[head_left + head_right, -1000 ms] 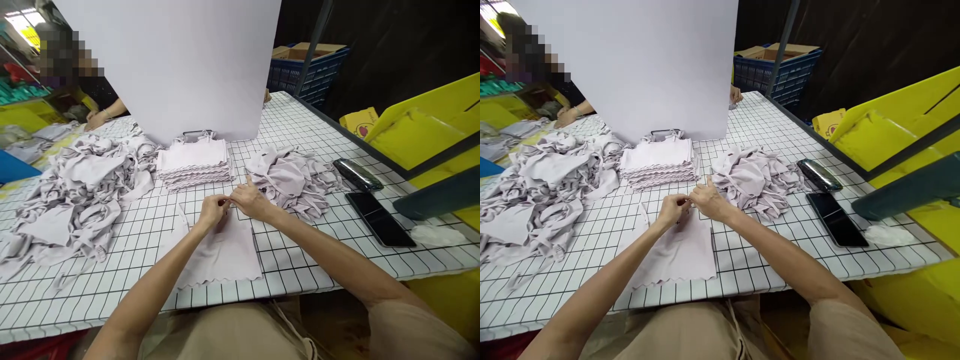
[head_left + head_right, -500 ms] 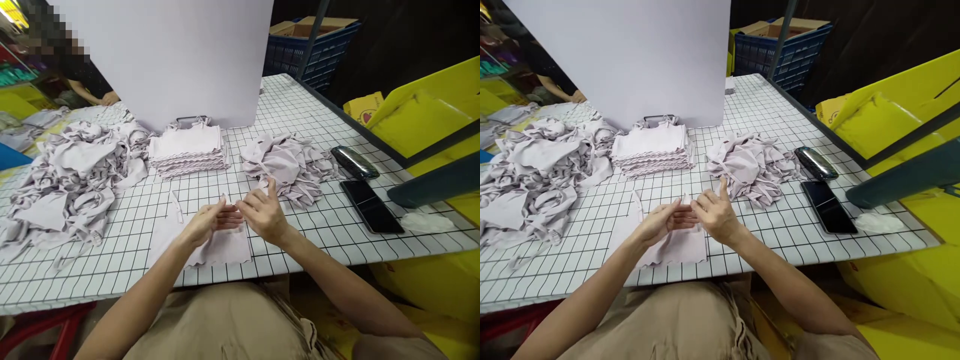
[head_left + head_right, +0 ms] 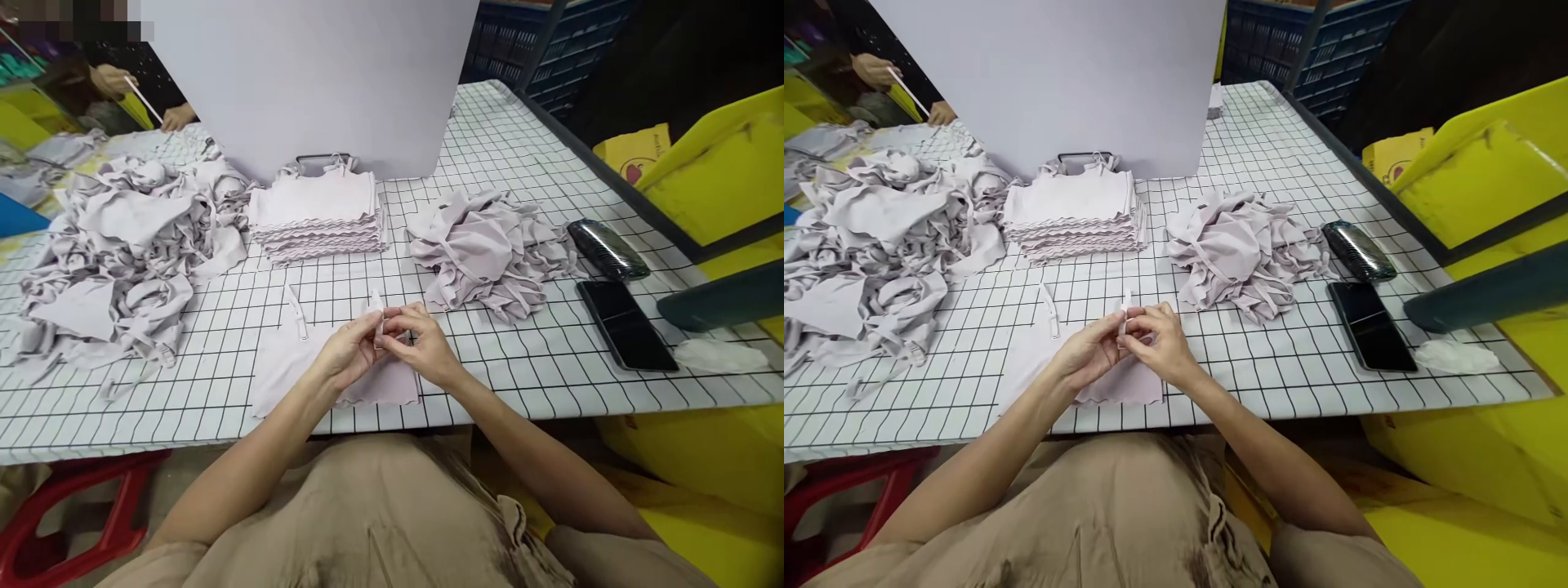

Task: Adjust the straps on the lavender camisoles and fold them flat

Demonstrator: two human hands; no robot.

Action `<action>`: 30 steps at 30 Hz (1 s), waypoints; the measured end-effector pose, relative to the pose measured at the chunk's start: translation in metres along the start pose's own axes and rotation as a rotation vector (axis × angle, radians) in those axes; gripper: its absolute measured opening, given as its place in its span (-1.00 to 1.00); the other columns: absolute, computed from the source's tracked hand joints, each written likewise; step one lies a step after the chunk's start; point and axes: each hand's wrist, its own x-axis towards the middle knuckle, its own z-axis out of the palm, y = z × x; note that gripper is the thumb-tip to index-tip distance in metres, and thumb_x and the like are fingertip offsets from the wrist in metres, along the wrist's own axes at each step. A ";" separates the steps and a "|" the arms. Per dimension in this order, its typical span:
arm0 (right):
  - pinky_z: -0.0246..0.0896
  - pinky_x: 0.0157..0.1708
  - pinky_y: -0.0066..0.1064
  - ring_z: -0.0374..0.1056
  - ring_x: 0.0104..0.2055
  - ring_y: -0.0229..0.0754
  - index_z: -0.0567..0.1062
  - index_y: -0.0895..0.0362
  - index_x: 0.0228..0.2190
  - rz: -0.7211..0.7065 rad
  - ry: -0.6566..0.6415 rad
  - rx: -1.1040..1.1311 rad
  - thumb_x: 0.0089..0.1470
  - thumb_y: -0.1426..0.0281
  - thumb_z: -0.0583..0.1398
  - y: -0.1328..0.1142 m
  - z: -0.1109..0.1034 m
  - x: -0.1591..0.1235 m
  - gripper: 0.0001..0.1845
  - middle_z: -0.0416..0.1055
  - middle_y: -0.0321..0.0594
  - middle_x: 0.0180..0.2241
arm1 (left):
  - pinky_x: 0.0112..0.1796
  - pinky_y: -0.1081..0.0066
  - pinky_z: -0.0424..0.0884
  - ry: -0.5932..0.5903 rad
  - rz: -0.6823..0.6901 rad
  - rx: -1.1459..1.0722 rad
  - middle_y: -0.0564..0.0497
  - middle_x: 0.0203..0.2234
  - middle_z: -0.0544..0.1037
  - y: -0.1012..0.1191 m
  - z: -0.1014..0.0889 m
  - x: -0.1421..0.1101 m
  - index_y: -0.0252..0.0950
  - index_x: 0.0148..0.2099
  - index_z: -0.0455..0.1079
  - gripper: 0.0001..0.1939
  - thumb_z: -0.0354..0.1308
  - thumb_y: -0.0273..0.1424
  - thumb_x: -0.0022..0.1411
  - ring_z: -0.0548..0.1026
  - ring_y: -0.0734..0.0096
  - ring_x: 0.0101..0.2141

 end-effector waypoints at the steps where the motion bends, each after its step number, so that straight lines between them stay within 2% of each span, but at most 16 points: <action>1: 0.33 -0.16 -0.19 0.35 -0.04 0.00 0.56 0.06 -0.47 0.044 0.013 0.075 0.06 0.27 0.35 0.000 0.004 0.001 -0.85 0.51 -0.17 -0.35 | -0.03 0.31 0.54 -0.007 0.021 0.004 -0.12 -0.25 0.65 -0.001 -0.001 -0.002 -0.38 -0.14 0.59 -0.80 0.23 -0.35 0.33 0.62 0.34 -0.20; 5: 0.31 -0.19 -0.26 0.39 -0.27 -0.16 0.54 0.08 -0.48 0.190 0.107 0.259 0.03 0.24 0.35 -0.001 0.009 0.005 -0.81 0.49 -0.26 -0.42 | -0.01 0.20 0.54 0.023 0.123 0.110 -0.13 -0.23 0.67 -0.005 -0.011 -0.013 -0.36 -0.19 0.61 -0.71 0.41 -0.24 0.15 0.61 0.24 -0.14; 9: 0.32 -0.22 -0.28 0.38 -0.39 -0.21 0.52 0.08 -0.50 0.252 0.105 0.398 0.02 0.22 0.37 -0.006 0.011 0.008 -0.78 0.48 -0.31 -0.51 | -0.23 0.30 0.58 0.153 0.217 0.213 -0.11 -0.33 0.68 -0.009 -0.019 -0.016 -0.37 -0.26 0.62 -0.67 0.52 -0.28 -0.03 0.61 0.35 -0.36; 14: 0.39 -0.24 -0.27 0.42 -0.41 -0.21 0.53 0.07 -0.50 0.343 0.108 0.541 -0.05 0.17 0.41 -0.010 0.017 0.008 -0.73 0.48 -0.32 -0.53 | -0.28 0.34 0.57 0.161 0.265 0.257 -0.06 -0.38 0.67 -0.011 -0.023 -0.009 -0.35 -0.19 0.59 -0.64 0.50 -0.27 -0.01 0.60 0.39 -0.41; 17: 0.42 -0.24 -0.25 0.43 -0.40 -0.19 0.52 0.07 -0.49 0.362 0.087 0.540 -0.01 0.19 0.39 -0.008 0.018 0.007 -0.75 0.48 -0.31 -0.52 | -0.29 0.36 0.57 0.141 0.285 0.261 -0.05 -0.37 0.66 -0.011 -0.024 -0.008 -0.35 -0.27 0.58 -0.70 0.48 -0.26 0.01 0.57 0.44 -0.44; 19: 0.42 -0.20 -0.20 0.44 -0.34 -0.16 0.52 0.06 -0.43 0.307 0.108 0.435 0.03 0.22 0.37 -0.005 0.015 0.007 -0.80 0.50 -0.27 -0.44 | -0.33 0.39 0.56 0.151 0.302 0.288 -0.01 -0.44 0.63 -0.010 -0.024 -0.008 -0.34 -0.32 0.56 -0.73 0.46 -0.26 0.02 0.55 0.46 -0.47; 21: 0.38 -0.04 -0.10 0.44 -0.16 -0.08 0.54 0.04 -0.26 0.153 0.148 0.219 0.07 0.25 0.34 -0.005 0.009 0.010 -0.80 0.53 -0.18 -0.24 | -0.38 0.41 0.54 0.152 0.336 0.384 0.03 -0.50 0.57 -0.006 -0.025 -0.010 -0.34 -0.36 0.54 -0.76 0.42 -0.27 0.06 0.51 0.47 -0.49; 22: 0.32 0.06 -0.04 0.41 -0.04 -0.02 0.53 0.02 -0.15 0.051 0.126 0.103 0.10 0.27 0.32 -0.005 0.006 0.012 -0.75 0.52 -0.13 -0.13 | -0.40 0.42 0.52 0.143 0.363 0.459 0.03 -0.51 0.54 -0.003 -0.025 -0.011 -0.34 -0.38 0.52 -0.78 0.40 -0.28 0.08 0.50 0.48 -0.50; 24: 0.17 0.19 0.05 0.27 0.18 0.05 0.50 -0.01 0.00 -0.134 -0.039 -0.063 0.18 0.30 0.26 -0.007 -0.001 0.019 -0.67 0.50 -0.11 -0.01 | -0.41 0.44 0.48 0.111 0.442 0.632 0.02 -0.48 0.52 0.004 -0.027 -0.013 -0.34 -0.39 0.50 -0.82 0.34 -0.32 0.14 0.47 0.49 -0.48; 25: 0.15 0.20 0.07 0.24 0.21 0.07 0.52 -0.02 0.01 -0.198 -0.148 -0.101 0.22 0.32 0.23 -0.008 -0.004 0.024 -0.69 0.53 -0.13 -0.06 | -0.41 0.45 0.45 0.096 0.490 0.713 0.01 -0.46 0.53 0.007 -0.028 -0.014 -0.33 -0.39 0.50 -0.84 0.30 -0.35 0.16 0.46 0.49 -0.46; 27: 0.19 0.13 0.05 0.28 0.13 0.06 0.59 -0.03 -0.10 -0.256 -0.291 -0.126 0.25 0.33 0.21 -0.009 -0.007 0.033 -0.80 0.57 -0.18 -0.26 | -0.39 0.46 0.42 0.087 0.575 0.840 -0.01 -0.43 0.53 0.012 -0.030 -0.015 -0.32 -0.37 0.51 -0.88 0.24 -0.39 0.20 0.45 0.47 -0.42; 30: 0.25 -0.03 -0.05 0.32 -0.12 -0.01 0.62 -0.02 -0.31 -0.243 -0.327 -0.137 0.22 0.32 0.26 -0.009 -0.007 0.042 -0.89 0.49 -0.23 -0.46 | -0.39 0.45 0.41 0.110 0.638 0.914 -0.01 -0.43 0.54 0.014 -0.033 -0.018 -0.30 -0.34 0.51 -0.90 0.21 -0.42 0.23 0.46 0.45 -0.41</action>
